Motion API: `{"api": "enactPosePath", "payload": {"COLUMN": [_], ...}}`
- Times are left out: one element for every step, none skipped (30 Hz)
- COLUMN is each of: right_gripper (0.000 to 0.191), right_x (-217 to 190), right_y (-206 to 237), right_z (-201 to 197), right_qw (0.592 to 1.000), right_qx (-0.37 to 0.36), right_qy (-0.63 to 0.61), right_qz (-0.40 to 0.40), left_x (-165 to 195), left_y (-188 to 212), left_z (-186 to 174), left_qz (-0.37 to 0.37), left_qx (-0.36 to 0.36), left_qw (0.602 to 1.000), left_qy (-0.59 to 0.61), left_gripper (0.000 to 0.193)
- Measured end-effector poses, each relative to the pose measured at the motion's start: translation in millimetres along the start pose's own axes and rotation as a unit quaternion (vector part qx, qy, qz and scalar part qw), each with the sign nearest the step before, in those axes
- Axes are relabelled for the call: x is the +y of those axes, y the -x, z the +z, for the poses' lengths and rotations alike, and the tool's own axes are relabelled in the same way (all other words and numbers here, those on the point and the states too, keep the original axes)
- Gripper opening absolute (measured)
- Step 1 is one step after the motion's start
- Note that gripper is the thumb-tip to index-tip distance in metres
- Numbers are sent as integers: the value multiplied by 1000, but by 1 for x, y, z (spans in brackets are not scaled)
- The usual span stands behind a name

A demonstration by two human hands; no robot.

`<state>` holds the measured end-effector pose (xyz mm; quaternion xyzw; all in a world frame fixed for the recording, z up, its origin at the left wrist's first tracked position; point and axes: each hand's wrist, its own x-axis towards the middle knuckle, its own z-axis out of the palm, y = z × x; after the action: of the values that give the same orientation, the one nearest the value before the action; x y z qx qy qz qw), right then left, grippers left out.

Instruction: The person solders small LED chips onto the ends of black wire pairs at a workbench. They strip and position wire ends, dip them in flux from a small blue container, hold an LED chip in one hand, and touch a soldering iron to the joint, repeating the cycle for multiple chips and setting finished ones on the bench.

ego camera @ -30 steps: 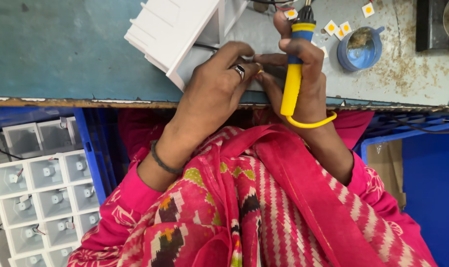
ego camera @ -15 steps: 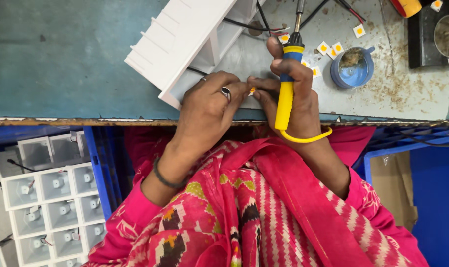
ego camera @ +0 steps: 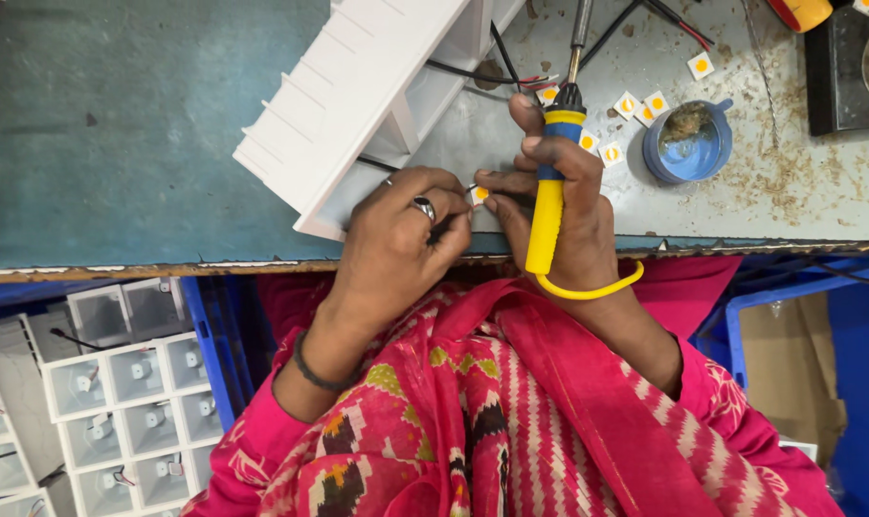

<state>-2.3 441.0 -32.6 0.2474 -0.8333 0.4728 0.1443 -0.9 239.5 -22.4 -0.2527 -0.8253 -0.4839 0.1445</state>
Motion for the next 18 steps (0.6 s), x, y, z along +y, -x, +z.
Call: {"api": "enactPosePath", "payload": {"right_gripper": [61, 62, 63, 63, 64, 64, 64, 64, 63, 63, 63, 63, 62, 62, 62, 61, 60, 60], "right_x": [1, 1, 1, 1, 1, 1, 2, 2, 2, 2, 3, 3, 3, 2, 2, 2, 1, 1], "right_y": [-1, -3, -4, -4, -4, -3, -3, -3, -2, -1, -1, -1, -1, -1, -2, -2, -2, -2], "right_z": [1, 1, 1, 0, 0, 0, 1, 1, 2, 2, 3, 3, 3, 3, 3, 2, 1, 0], "right_qw": [1000, 1000, 999, 998, 997, 996, 998, 998, 999, 999, 999, 1000, 1000, 1000, 1000, 999, 999, 998], "right_qx": [2, 5, 7, 8, 10, 10, 9, 8, 7, 9, 11, 13, 11, 10, 8, 5, 2, -1], "right_qy": [11, 22, 34, 47, 61, 73, 59, 45, 31, 28, 24, 20, 17, 14, 11, 18, 25, 32], "right_qz": [-9, -18, -26, -31, -36, -41, -36, -30, -24, -22, -21, -20, -21, -22, -23, -32, -41, -50], "left_x": [0, 0, 0, 0, -1, -1, -1, -1, -1, -2, -2, -2, -2, -2, -2, -3, -3, -4], "left_y": [0, 0, 0, -1, -1, 0, 0, 0, 1, 1, 1, 1, 1, 1, 1, 1, 0, 0], "left_z": [0, 1, 1, 1, 2, 2, 2, 3, 3, 4, 5, 6, 6, 7, 7, 7, 7, 7], "left_qz": [11, 23, 34, 41, 47, 53, 58, 62, 66, 68, 70, 71, 73, 74, 76, 77, 78, 79], "left_qx": [4, 7, 11, 10, 9, 9, 8, 6, 5, 5, 5, 6, 5, 5, 4, 4, 4, 3], "left_qw": [1000, 1000, 999, 998, 998, 997, 996, 995, 993, 992, 991, 990, 990, 989, 988, 988, 988, 989], "left_qy": [-10, -20, -30, -40, -51, -61, -72, -83, -93, -102, -111, -120, -125, -129, -134, -132, -131, -129], "left_gripper": [11, 12, 13, 14, 14, 15, 16, 16, 17, 17, 17, 17, 17, 16, 16, 17, 18, 18]}}
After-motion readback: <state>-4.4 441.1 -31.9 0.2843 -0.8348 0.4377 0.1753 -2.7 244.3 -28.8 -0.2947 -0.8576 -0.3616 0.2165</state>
